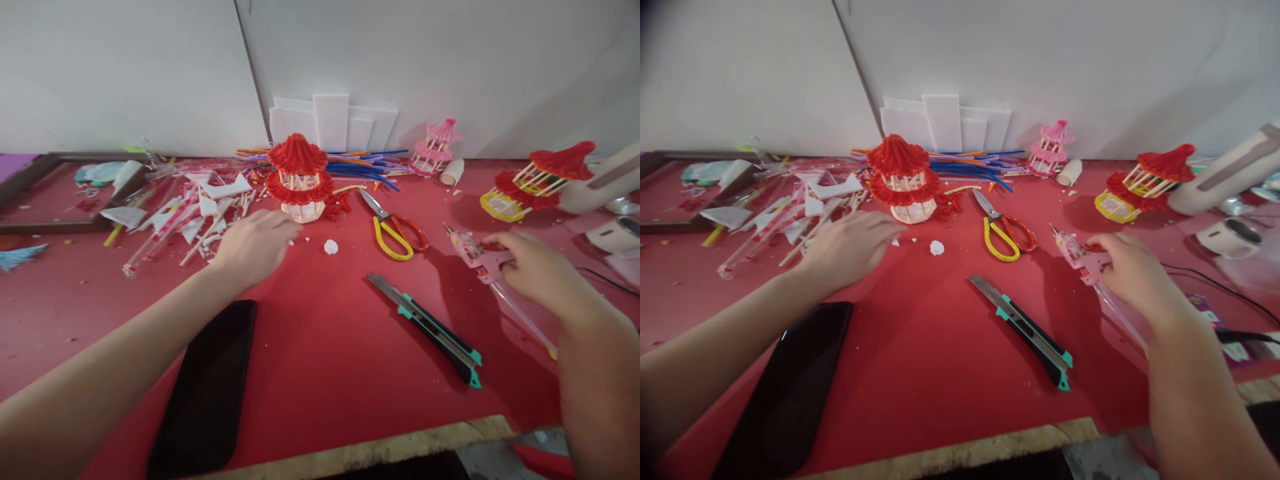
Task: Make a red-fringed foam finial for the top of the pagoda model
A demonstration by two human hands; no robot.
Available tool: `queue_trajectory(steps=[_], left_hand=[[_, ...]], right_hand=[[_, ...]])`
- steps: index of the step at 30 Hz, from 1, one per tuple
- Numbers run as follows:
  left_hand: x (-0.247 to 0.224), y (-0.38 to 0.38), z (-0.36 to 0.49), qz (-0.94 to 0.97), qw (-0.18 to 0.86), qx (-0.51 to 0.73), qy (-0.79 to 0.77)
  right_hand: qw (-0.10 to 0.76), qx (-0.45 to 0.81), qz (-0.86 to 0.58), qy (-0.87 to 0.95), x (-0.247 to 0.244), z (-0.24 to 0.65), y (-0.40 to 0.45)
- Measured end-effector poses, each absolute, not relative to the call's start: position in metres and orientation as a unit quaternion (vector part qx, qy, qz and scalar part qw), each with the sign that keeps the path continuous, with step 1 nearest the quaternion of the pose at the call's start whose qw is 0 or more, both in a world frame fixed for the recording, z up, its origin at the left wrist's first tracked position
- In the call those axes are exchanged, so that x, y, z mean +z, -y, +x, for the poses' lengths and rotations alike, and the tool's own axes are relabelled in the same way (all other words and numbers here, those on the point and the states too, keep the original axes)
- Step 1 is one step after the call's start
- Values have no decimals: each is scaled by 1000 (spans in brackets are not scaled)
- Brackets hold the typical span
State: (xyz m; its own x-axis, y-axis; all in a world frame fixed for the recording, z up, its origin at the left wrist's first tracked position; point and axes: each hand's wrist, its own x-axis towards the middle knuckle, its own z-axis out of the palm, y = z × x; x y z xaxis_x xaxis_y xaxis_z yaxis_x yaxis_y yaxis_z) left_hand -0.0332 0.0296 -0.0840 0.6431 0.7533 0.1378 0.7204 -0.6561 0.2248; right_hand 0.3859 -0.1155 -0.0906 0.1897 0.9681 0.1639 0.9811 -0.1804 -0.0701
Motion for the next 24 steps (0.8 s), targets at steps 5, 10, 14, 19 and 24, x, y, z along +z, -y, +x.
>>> queue_trajectory(steps=[5,10,14,19,24], left_hand=[[-103,-15,-24,937,20,-16,-348],[-105,-6,-35,887,-62,-7,-458],[-96,-2,-38,860,-98,72,-496],[-94,-2,-6,882,77,156,-438],[-104,-13,27,896,153,151,-388]], right_hand=[[142,-89,-756,633,-83,378,113],[205,-143,-725,641,-80,377,112],[224,-233,-686,652,-71,376,105],[241,-252,-667,658,-56,359,90],[361,-153,-661,640,-56,319,82]])
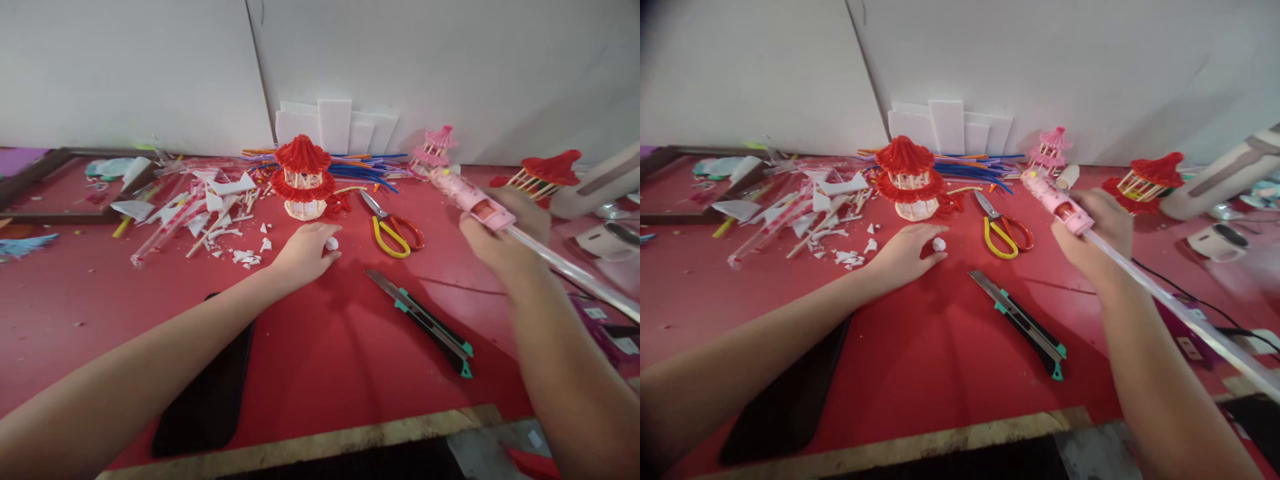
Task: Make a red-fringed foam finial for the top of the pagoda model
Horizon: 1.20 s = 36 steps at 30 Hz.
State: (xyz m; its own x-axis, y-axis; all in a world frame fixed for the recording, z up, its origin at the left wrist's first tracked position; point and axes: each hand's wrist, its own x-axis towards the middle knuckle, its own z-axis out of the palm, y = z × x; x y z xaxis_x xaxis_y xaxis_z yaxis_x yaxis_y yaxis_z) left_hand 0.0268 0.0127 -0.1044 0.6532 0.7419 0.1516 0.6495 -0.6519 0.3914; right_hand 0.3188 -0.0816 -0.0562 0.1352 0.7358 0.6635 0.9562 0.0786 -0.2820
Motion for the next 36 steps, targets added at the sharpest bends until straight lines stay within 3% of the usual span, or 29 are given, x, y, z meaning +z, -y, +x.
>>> queue_trajectory(steps=[10,16,36], left_hand=[[-100,27,9,848,308,189,-388],[-109,24,3,695,502,279,-432],[-118,15,-5,683,502,323,-421]], right_hand=[[380,62,-586,713,-95,293,93],[346,135,-514,773,-94,280,92],[290,141,-493,808,-113,263,80]])
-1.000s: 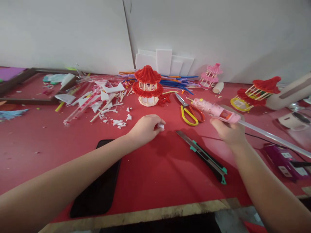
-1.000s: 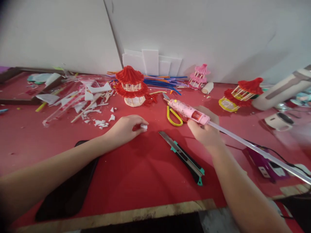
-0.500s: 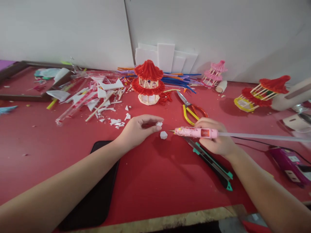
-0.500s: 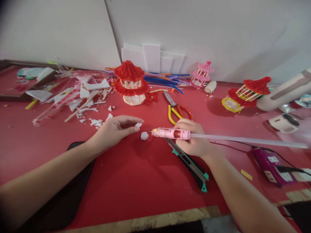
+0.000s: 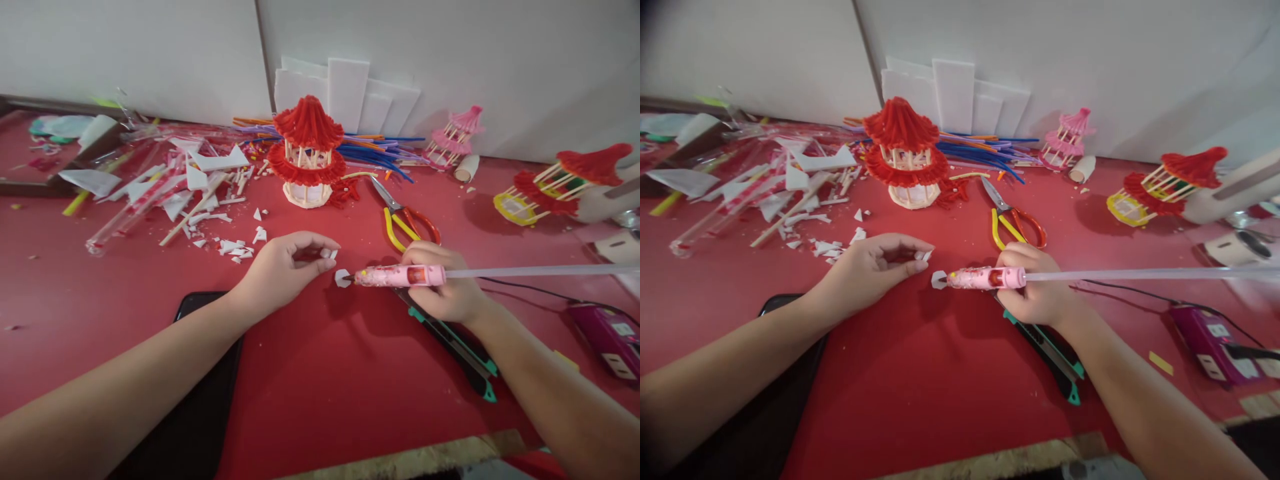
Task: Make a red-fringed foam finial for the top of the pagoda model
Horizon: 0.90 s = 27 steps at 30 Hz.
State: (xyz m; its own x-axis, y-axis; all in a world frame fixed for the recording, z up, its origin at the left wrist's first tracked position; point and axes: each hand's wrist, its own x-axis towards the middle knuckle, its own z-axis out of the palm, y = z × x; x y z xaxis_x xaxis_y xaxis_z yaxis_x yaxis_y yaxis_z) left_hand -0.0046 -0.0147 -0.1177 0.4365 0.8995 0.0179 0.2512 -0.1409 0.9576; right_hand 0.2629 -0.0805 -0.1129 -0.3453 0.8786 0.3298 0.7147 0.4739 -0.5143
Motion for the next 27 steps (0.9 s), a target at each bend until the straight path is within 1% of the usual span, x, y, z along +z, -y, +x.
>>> queue_trajectory(steps=[4,10,15,20,24,27], left_hand=[[-118,16,-4,681,504,325,-420],[-117,21,-4,717,467,308,-417],[-110,27,-3,802,369,290,-369],[-112,26,-4,832,284,272,-392],[-116,28,-6,880,194,235,-366],[-115,34,-6,891,148,213,-372]], right_hand=[[295,137,-490,809,-112,262,80],[296,124,-488,812,-111,263,80],[286,117,-494,813,-109,263,82],[283,111,-501,810,-107,262,84],[288,102,-492,815,-106,262,85],[289,101,-491,816,-105,261,85]])
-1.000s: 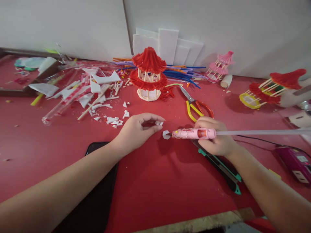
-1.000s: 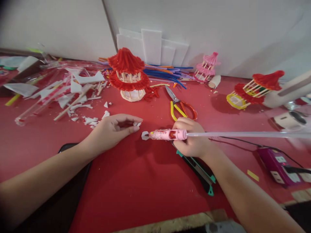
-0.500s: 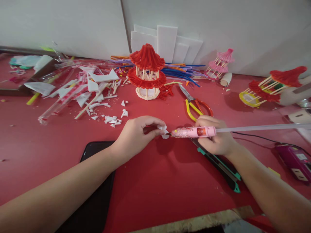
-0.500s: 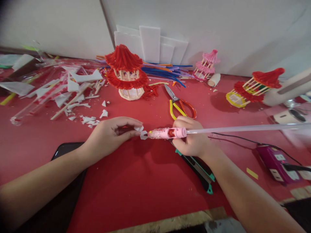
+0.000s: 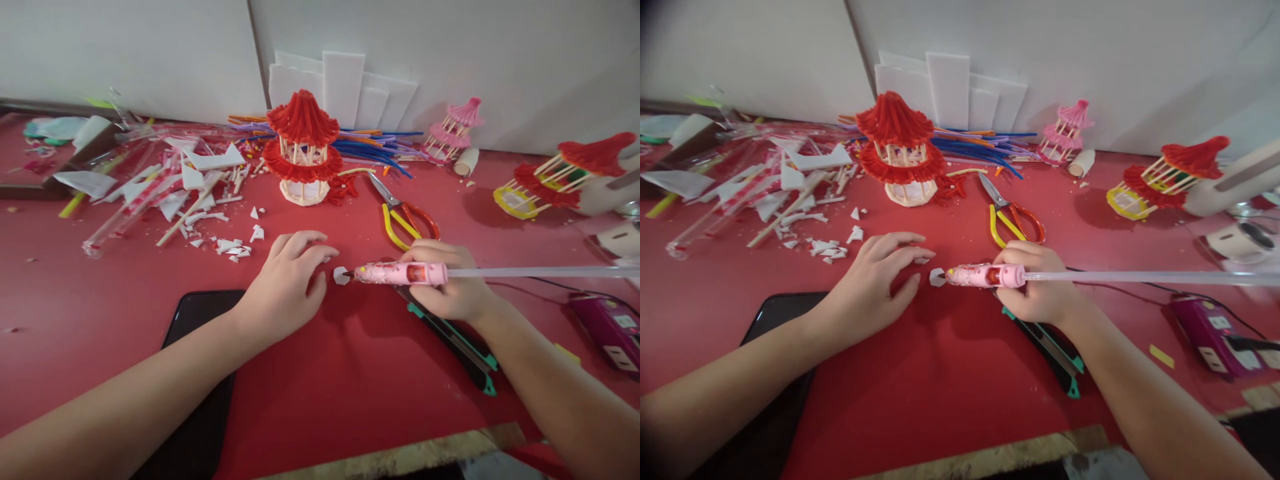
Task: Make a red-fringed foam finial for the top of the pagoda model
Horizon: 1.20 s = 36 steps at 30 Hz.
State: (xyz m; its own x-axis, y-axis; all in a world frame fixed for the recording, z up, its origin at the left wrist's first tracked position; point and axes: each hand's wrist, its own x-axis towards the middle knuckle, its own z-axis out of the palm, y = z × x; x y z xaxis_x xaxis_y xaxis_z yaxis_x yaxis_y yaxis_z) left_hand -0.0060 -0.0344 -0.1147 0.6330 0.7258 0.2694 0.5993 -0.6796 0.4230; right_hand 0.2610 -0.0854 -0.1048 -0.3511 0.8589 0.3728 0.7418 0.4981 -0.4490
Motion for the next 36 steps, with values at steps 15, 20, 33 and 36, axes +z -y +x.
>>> queue_trajectory(steps=[15,20,33,36], left_hand=[[-115,29,1,854,211,208,-427],[-114,28,0,867,195,245,-388],[-109,32,-1,850,243,276,-377],[-108,31,-3,796,323,299,-415]], right_hand=[[280,102,-504,811,-103,260,88],[284,84,-508,809,-102,259,90],[261,26,-552,792,-93,279,93],[271,83,-606,743,-93,303,94]])
